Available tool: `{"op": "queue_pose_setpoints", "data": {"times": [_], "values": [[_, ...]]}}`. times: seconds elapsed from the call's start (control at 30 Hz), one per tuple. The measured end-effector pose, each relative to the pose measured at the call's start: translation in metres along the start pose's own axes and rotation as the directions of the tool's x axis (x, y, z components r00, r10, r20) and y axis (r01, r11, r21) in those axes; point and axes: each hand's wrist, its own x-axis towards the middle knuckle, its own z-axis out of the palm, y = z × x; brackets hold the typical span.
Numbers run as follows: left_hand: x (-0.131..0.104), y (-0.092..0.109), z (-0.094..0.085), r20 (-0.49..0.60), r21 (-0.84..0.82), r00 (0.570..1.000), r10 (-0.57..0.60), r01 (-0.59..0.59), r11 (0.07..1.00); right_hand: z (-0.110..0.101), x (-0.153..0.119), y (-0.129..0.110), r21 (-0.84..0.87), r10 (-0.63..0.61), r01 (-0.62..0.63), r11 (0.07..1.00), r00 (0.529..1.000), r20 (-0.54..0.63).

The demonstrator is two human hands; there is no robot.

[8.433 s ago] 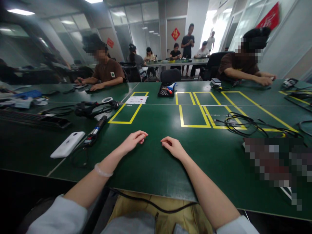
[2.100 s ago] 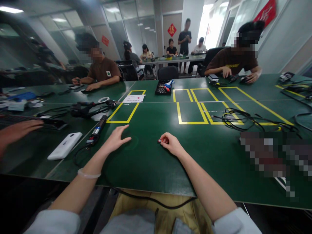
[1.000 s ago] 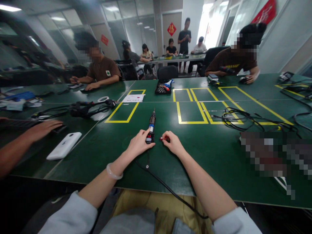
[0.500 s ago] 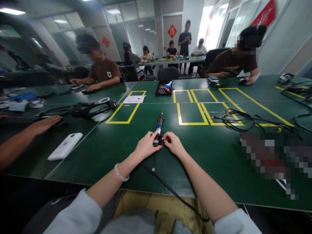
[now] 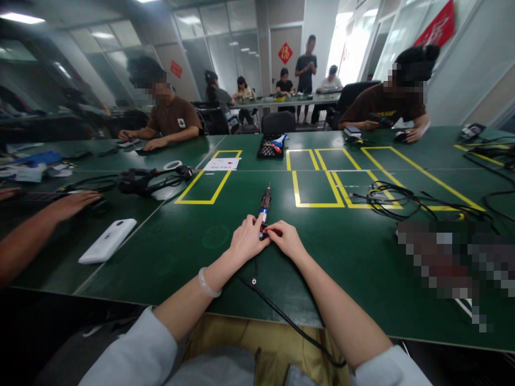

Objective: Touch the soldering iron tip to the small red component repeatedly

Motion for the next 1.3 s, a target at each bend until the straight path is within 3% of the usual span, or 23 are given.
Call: {"op": "queue_pose_setpoints", "data": {"times": [0.2, 0.37, 0.5, 0.8, 0.97, 1.1, 1.23, 1.3], "values": [[0.004, -0.008, 0.000, -0.039, 0.039, 0.999, -0.010, 0.012, 0.999, 0.001, -0.001, 0.002, 0.143, 0.029, -0.034, 0.989, 0.999, 0.039], [-0.012, -0.044, -0.013, -0.029, 0.109, 1.000, -0.008, 0.011, 0.994, 0.001, -0.001, 0.008, 0.141, 0.039, -0.047, 0.989, 0.997, 0.062], [-0.029, -0.099, -0.030, -0.003, 0.182, 0.997, -0.082, 0.081, 0.980, 0.000, -0.002, 0.006, 0.089, 0.034, -0.042, 0.995, 0.996, 0.088], [-0.054, -0.262, -0.058, 0.057, 0.211, 0.926, -0.374, 0.355, 0.911, -0.001, -0.002, -0.002, 0.022, 0.011, -0.013, 1.000, 0.996, 0.089], [-0.058, -0.326, -0.068, 0.037, 0.220, 0.910, -0.413, 0.395, 0.892, -0.002, -0.002, -0.002, 0.015, 0.020, -0.022, 1.000, 0.995, 0.101], [-0.061, -0.339, -0.078, 0.011, 0.244, 0.900, -0.435, 0.420, 0.874, -0.002, -0.002, 0.000, 0.020, 0.009, -0.011, 1.000, 0.995, 0.103], [-0.066, -0.315, -0.084, -0.096, 0.355, 0.913, -0.396, 0.403, 0.844, -0.001, -0.002, 0.002, 0.034, 0.009, -0.013, 0.999, 0.994, 0.105], [-0.066, -0.299, -0.087, -0.127, 0.385, 0.888, -0.443, 0.455, 0.803, -0.001, -0.001, 0.003, 0.037, 0.010, -0.014, 0.999, 0.995, 0.104]]}}
